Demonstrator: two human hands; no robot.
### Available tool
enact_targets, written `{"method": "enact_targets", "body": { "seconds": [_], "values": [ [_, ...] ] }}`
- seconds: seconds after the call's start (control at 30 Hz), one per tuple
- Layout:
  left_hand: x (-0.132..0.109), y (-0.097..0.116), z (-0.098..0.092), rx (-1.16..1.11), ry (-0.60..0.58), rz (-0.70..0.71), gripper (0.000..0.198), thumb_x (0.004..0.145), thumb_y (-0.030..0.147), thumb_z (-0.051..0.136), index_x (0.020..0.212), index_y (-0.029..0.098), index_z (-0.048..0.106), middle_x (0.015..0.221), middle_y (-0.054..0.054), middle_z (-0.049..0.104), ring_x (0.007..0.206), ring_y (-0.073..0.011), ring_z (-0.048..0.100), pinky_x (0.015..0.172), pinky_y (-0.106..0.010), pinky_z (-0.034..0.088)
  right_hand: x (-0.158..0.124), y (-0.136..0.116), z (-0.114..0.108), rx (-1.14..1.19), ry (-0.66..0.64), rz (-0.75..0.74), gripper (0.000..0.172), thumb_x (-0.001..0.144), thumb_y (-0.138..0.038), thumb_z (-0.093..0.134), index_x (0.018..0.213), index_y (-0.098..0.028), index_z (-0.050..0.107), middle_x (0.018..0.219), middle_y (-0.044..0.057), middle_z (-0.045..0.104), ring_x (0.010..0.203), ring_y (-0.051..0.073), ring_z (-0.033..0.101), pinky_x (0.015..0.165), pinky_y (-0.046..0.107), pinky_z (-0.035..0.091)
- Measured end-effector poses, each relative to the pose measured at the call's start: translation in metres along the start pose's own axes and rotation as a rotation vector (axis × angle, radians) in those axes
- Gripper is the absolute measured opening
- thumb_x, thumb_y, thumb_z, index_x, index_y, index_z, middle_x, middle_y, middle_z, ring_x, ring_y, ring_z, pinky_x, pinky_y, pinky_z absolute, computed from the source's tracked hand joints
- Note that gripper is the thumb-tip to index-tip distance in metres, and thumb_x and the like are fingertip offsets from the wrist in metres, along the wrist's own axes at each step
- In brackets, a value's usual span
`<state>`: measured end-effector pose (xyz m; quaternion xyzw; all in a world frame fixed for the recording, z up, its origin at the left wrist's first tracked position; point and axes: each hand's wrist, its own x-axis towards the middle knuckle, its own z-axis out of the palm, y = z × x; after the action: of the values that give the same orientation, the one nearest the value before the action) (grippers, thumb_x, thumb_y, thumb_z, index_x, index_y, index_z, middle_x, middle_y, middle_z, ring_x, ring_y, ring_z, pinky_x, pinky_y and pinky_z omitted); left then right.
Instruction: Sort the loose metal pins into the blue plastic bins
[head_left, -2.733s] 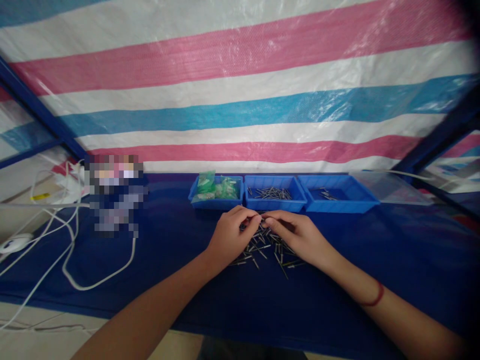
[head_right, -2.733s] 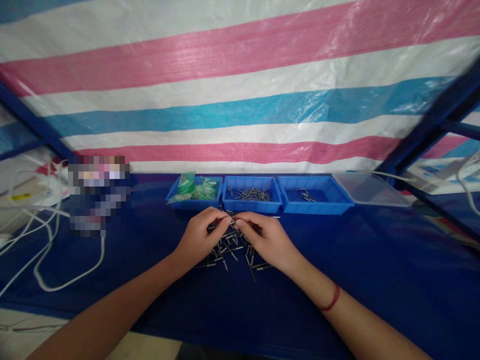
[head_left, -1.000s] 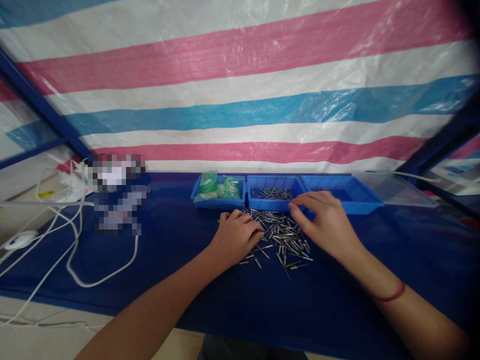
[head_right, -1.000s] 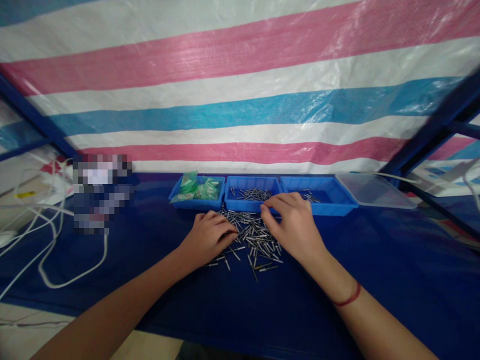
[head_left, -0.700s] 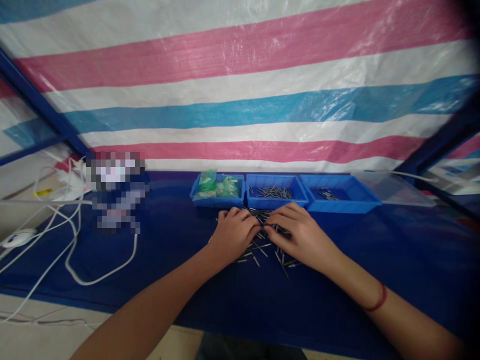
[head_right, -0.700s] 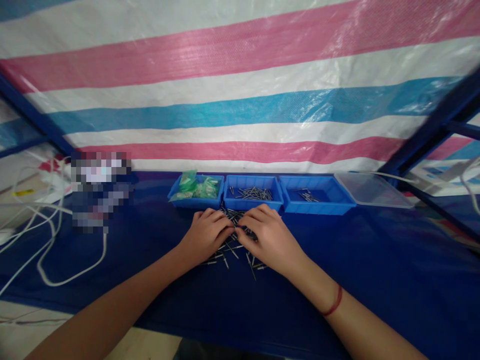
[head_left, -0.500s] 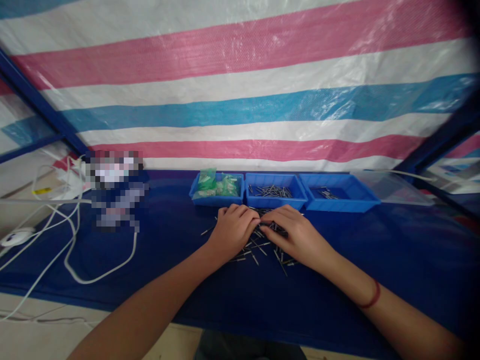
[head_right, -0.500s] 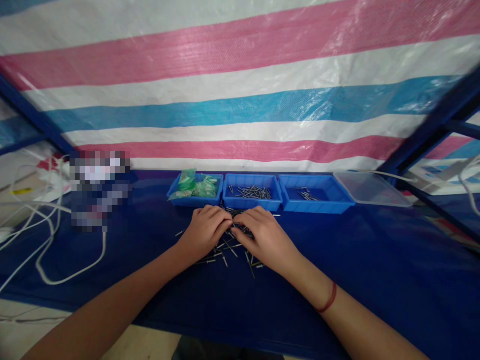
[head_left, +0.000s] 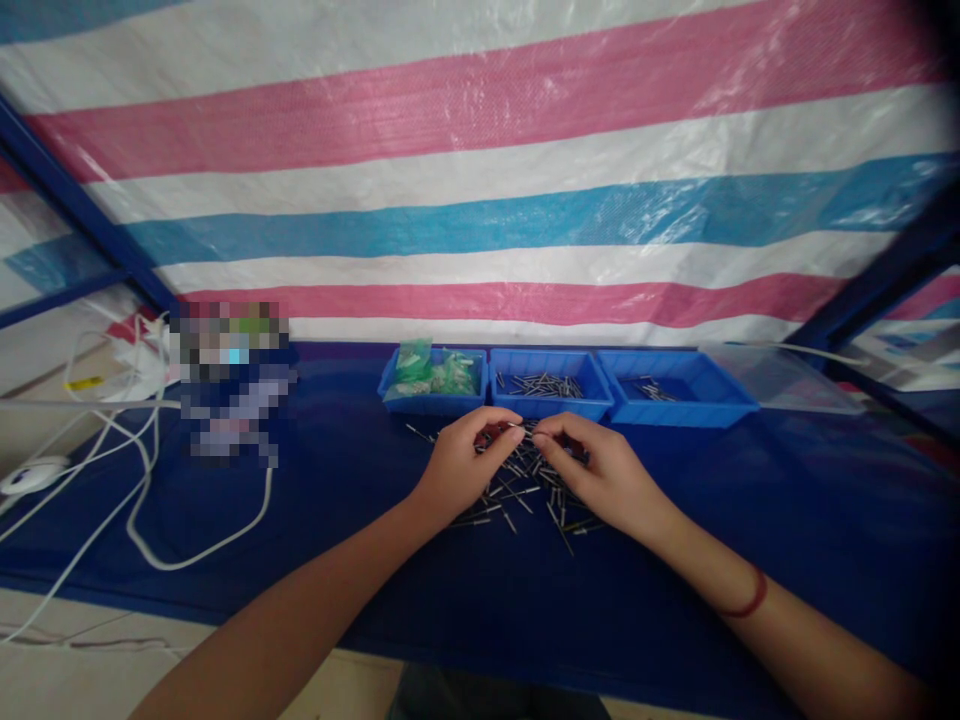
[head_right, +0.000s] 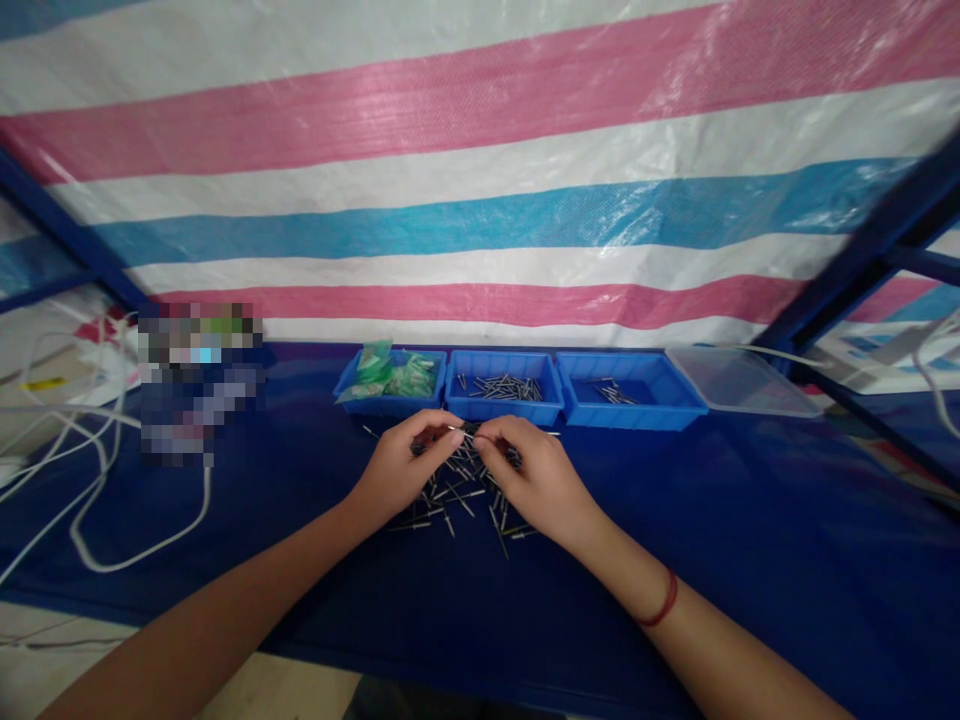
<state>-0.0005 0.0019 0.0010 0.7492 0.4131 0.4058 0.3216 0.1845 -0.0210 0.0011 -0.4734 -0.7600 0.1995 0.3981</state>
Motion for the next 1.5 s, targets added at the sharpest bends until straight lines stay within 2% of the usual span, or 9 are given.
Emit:
{"method": "enact_targets", "body": {
  "seconds": [0.13, 0.27, 0.43, 0.7, 0.9, 1.1, 1.27, 1.43, 1.5],
  "values": [
    [0.001, -0.004, 0.002, -0.152, -0.001, -0.053, 0.019, 0.086, 0.032, 0.058, 0.096, 0.018, 0.065, 0.089, -0.003, 0.068, 0.082, -0.0152, 0.063, 0.077, -0.026, 0.049, -0.001, -0.003, 0.003, 0.051, -0.024, 0.027, 0.017, 0.09, -0.033, 0.05, 0.087, -0.021, 0.062, 0.078, 0.002, 0.064, 0.069, 0.016, 0.058, 0.065, 0.028, 0.045],
    [0.0, -0.002, 0.003, -0.197, -0.009, -0.054, 0.017, 0.085, 0.031, 0.059, 0.095, 0.018, 0.064, 0.087, -0.002, 0.067, 0.08, -0.0147, 0.062, 0.076, -0.025, 0.049, -0.001, -0.001, 0.004, 0.144, -0.044, 0.101, 0.02, 0.09, -0.037, 0.05, 0.088, -0.02, 0.062, 0.078, 0.002, 0.063, 0.069, 0.016, 0.057, 0.063, 0.028, 0.045],
    [-0.001, 0.007, 0.0, -0.097, -0.021, -0.047, 0.015, 0.085, 0.027, 0.058, 0.094, 0.017, 0.065, 0.084, -0.002, 0.067, 0.075, -0.014, 0.061, 0.071, -0.024, 0.048, 0.001, 0.002, 0.001, 0.285, 0.025, 0.172, 0.02, 0.086, -0.039, 0.056, 0.083, -0.02, 0.062, 0.076, 0.002, 0.063, 0.067, 0.016, 0.057, 0.06, 0.028, 0.046],
    [-0.001, 0.013, -0.002, 0.075, -0.097, 0.034, 0.019, 0.088, 0.028, 0.054, 0.093, 0.017, 0.068, 0.086, -0.004, 0.069, 0.078, -0.0155, 0.062, 0.072, -0.025, 0.046, 0.001, -0.001, -0.002, 0.376, 0.101, 0.17, 0.017, 0.083, -0.038, 0.061, 0.081, -0.021, 0.062, 0.073, 0.002, 0.062, 0.067, 0.016, 0.056, 0.059, 0.028, 0.046],
    [-0.001, 0.011, -0.002, 0.087, -0.077, 0.079, 0.018, 0.088, 0.03, 0.055, 0.093, 0.018, 0.067, 0.09, -0.004, 0.07, 0.078, -0.0155, 0.063, 0.076, -0.026, 0.048, -0.001, -0.004, 0.001, 0.372, 0.125, 0.166, 0.017, 0.083, -0.038, 0.061, 0.081, -0.021, 0.062, 0.072, 0.001, 0.062, 0.068, 0.017, 0.058, 0.058, 0.028, 0.047],
    [-0.001, 0.009, 0.0, 0.106, -0.11, 0.111, 0.019, 0.089, 0.03, 0.054, 0.092, 0.017, 0.066, 0.087, -0.004, 0.068, 0.077, -0.0144, 0.062, 0.076, -0.025, 0.047, -0.002, -0.004, -0.001, 0.33, 0.121, 0.123, 0.014, 0.084, -0.035, 0.058, 0.085, -0.022, 0.063, 0.076, 0.002, 0.063, 0.072, 0.018, 0.059, 0.06, 0.029, 0.047],
    [0.0, 0.011, -0.003, 0.122, -0.06, 0.095, 0.018, 0.088, 0.031, 0.054, 0.092, 0.018, 0.065, 0.084, -0.004, 0.067, 0.076, -0.0149, 0.06, 0.074, -0.026, 0.047, -0.001, -0.001, -0.002, 0.282, 0.112, 0.116, 0.015, 0.085, -0.035, 0.057, 0.086, -0.021, 0.062, 0.076, 0.002, 0.063, 0.069, 0.017, 0.058, 0.06, 0.029, 0.046],
    [0.0, 0.012, -0.004, 0.123, -0.017, 0.085, 0.016, 0.088, 0.029, 0.055, 0.088, 0.017, 0.064, 0.08, -0.002, 0.065, 0.074, -0.0141, 0.059, 0.072, -0.025, 0.046, 0.001, -0.004, -0.003, 0.128, 0.039, 0.033, 0.011, 0.086, -0.03, 0.055, 0.084, -0.021, 0.06, 0.078, 0.002, 0.061, 0.068, 0.016, 0.056, 0.061, 0.028, 0.045],
    [0.0, 0.011, -0.004, 0.126, -0.026, 0.082, 0.016, 0.088, 0.03, 0.055, 0.092, 0.017, 0.064, 0.082, -0.002, 0.065, 0.076, -0.0142, 0.06, 0.073, -0.025, 0.046, 0.003, -0.003, -0.006, 0.079, 0.012, -0.021, 0.011, 0.087, -0.029, 0.054, 0.084, -0.021, 0.06, 0.08, 0.003, 0.061, 0.071, 0.016, 0.057, 0.063, 0.028, 0.045]
  ]
}}
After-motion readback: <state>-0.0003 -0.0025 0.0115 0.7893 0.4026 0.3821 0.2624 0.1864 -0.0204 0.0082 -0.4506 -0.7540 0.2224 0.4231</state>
